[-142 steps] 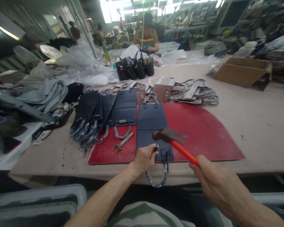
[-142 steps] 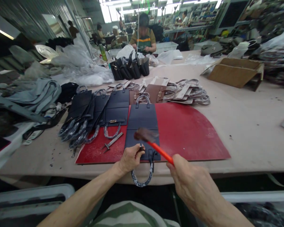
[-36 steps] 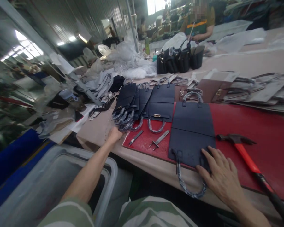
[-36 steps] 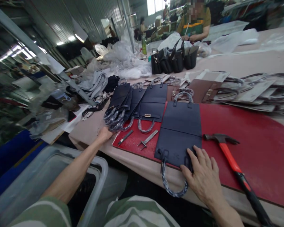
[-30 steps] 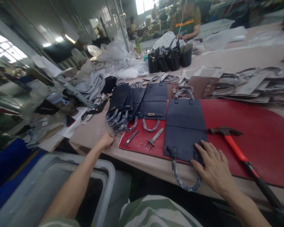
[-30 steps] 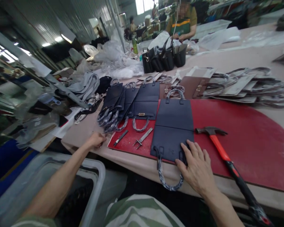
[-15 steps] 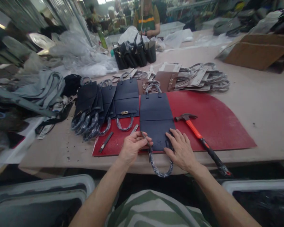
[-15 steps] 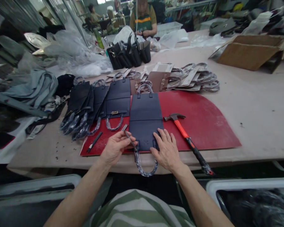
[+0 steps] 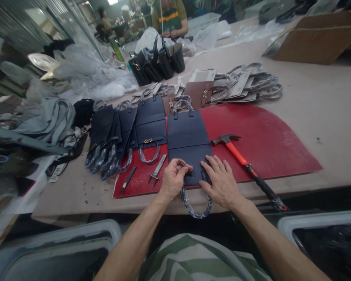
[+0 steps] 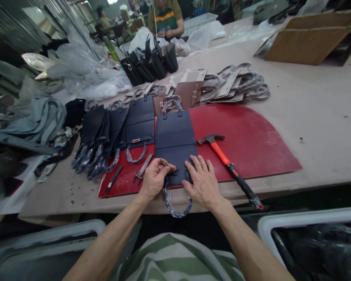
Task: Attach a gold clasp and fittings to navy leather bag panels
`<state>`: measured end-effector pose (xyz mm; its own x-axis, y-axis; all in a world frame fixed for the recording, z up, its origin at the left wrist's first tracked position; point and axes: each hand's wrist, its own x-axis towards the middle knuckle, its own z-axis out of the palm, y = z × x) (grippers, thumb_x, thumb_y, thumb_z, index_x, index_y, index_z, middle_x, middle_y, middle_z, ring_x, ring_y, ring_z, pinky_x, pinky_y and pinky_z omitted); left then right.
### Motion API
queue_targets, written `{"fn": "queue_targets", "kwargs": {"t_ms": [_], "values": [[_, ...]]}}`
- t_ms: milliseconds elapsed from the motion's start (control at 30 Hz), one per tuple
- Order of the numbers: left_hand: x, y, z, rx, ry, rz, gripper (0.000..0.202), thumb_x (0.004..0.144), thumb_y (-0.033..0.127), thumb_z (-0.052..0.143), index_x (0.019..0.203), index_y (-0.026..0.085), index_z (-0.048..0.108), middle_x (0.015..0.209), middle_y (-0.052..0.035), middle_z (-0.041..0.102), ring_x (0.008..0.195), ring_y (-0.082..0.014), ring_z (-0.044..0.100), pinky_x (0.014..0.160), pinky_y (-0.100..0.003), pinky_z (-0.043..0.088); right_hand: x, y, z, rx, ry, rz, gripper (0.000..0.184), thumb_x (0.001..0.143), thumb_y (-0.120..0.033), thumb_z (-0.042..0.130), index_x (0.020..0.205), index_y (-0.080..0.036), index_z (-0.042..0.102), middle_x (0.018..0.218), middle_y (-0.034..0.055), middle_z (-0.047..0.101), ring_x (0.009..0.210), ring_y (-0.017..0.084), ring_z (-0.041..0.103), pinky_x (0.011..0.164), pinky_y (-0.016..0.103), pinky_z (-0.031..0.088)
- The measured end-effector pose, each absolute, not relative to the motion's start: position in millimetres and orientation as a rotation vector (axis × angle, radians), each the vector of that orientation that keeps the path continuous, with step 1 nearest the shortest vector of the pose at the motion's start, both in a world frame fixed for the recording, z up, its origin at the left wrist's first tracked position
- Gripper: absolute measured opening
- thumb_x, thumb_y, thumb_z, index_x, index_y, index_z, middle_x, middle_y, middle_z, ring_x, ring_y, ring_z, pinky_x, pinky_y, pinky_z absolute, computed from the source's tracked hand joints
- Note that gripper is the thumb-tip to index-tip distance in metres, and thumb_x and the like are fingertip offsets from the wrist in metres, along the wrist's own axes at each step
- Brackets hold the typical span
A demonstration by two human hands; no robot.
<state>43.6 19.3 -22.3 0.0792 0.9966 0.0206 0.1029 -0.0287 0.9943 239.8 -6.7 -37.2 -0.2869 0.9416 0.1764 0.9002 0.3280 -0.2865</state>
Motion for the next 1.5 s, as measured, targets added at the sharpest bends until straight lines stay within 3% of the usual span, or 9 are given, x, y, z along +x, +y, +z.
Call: {"fn": "queue_targets", "kwargs": {"t_ms": [467,733,833,967,1133,1200,1300,1400,1500], "values": [[49,16,-23,1.47,1.265,1.124,0.003,0.092,0.018,0.054,0.095,0.02,0.054,0.088,-0.004,0.076,0.082,-0.0165,0.073,0.081,-0.03,0.058,240,-7,-37,-1.638,-2.276,0.194,0.061,0.088,-0.04,0.058,0.144,-0.016,0.051,0.158,0.0156,0.038,0.147,0.037,0.029,0.118,0.056,0.021],[47,11,-21,1.924,1.23,1.058,0.013,0.094,0.015,0.049,0.097,0.021,0.059,0.093,-0.0048,0.072,0.086,-0.0158,0.07,0.08,-0.026,0.054,242,-6,-41,-1.602,-2.261,0.222,0.062,0.088,-0.041,0.056,0.144,-0.016,0.05,0.157,0.0165,0.039,0.147,0.038,0.028,0.118,0.058,0.021],[48,12,-22,1.894,1.255,1.062,0.013,0.094,0.015,0.049,0.096,0.021,0.059,0.09,-0.0038,0.072,0.083,-0.0154,0.069,0.077,-0.025,0.053,252,-4,-41,-1.501,-2.258,0.329,0.059,0.089,-0.046,0.054,0.14,-0.017,0.053,0.155,0.0172,0.041,0.145,0.037,0.033,0.115,0.06,0.027],[49,12,-23,1.818,1.287,1.075,0.01,0.094,0.017,0.051,0.093,0.022,0.059,0.086,-0.0017,0.071,0.077,-0.0146,0.068,0.074,-0.024,0.052,279,-2,-28,-1.443,-2.124,0.281,0.045,0.093,-0.042,0.051,0.126,-0.014,0.062,0.141,0.0195,0.054,0.131,0.033,0.05,0.107,0.051,0.042],[52,11,-22,1.868,1.319,1.068,0.011,0.093,0.016,0.051,0.093,0.022,0.059,0.085,-0.002,0.07,0.076,-0.0153,0.068,0.071,-0.024,0.05,318,-2,-3,-2.021,-2.025,-0.038,0.038,0.09,-0.036,0.048,0.112,-0.01,0.065,0.113,0.0231,0.063,0.102,0.037,0.06,0.082,0.049,0.049],[53,11,-22,1.891,1.313,1.074,0.01,0.093,0.016,0.051,0.093,0.022,0.059,0.085,-0.0024,0.07,0.076,-0.0157,0.068,0.071,-0.024,0.05,327,2,3,-2.226,-2.006,0.096,0.031,0.087,-0.034,0.049,0.102,-0.012,0.065,0.099,0.0203,0.063,0.089,0.035,0.061,0.074,0.045,0.047],[51,12,-23,1.923,1.291,1.053,0.01,0.093,0.016,0.05,0.092,0.022,0.058,0.084,-0.003,0.07,0.077,-0.0163,0.069,0.072,-0.024,0.051,329,11,9,-2.246,-1.597,0.746,0.008,0.076,-0.024,0.058,0.083,-0.018,0.058,0.079,0.0101,0.058,0.079,0.029,0.059,0.07,0.039,0.043],[49,13,-26,1.968,1.246,1.062,0.01,0.094,0.016,0.051,0.094,0.021,0.059,0.085,-0.004,0.07,0.078,-0.0169,0.07,0.072,-0.024,0.051,322,20,15,-2.044,-1.185,1.294,0.013,0.067,-0.018,0.061,0.074,-0.021,0.051,0.065,0.0019,0.051,0.065,0.021,0.055,0.062,0.033,0.043],[48,14,-31,2.025,1.191,1.102,0.011,0.094,0.015,0.05,0.094,0.02,0.059,0.086,-0.0044,0.071,0.078,-0.017,0.071,0.072,-0.024,0.052,308,22,23,-1.881,-1.091,1.539,0.008,0.073,-0.025,0.056,0.077,-0.02,0.051,0.063,-0.0008,0.047,0.052,0.014,0.046,0.05,0.027,0.041]]}}
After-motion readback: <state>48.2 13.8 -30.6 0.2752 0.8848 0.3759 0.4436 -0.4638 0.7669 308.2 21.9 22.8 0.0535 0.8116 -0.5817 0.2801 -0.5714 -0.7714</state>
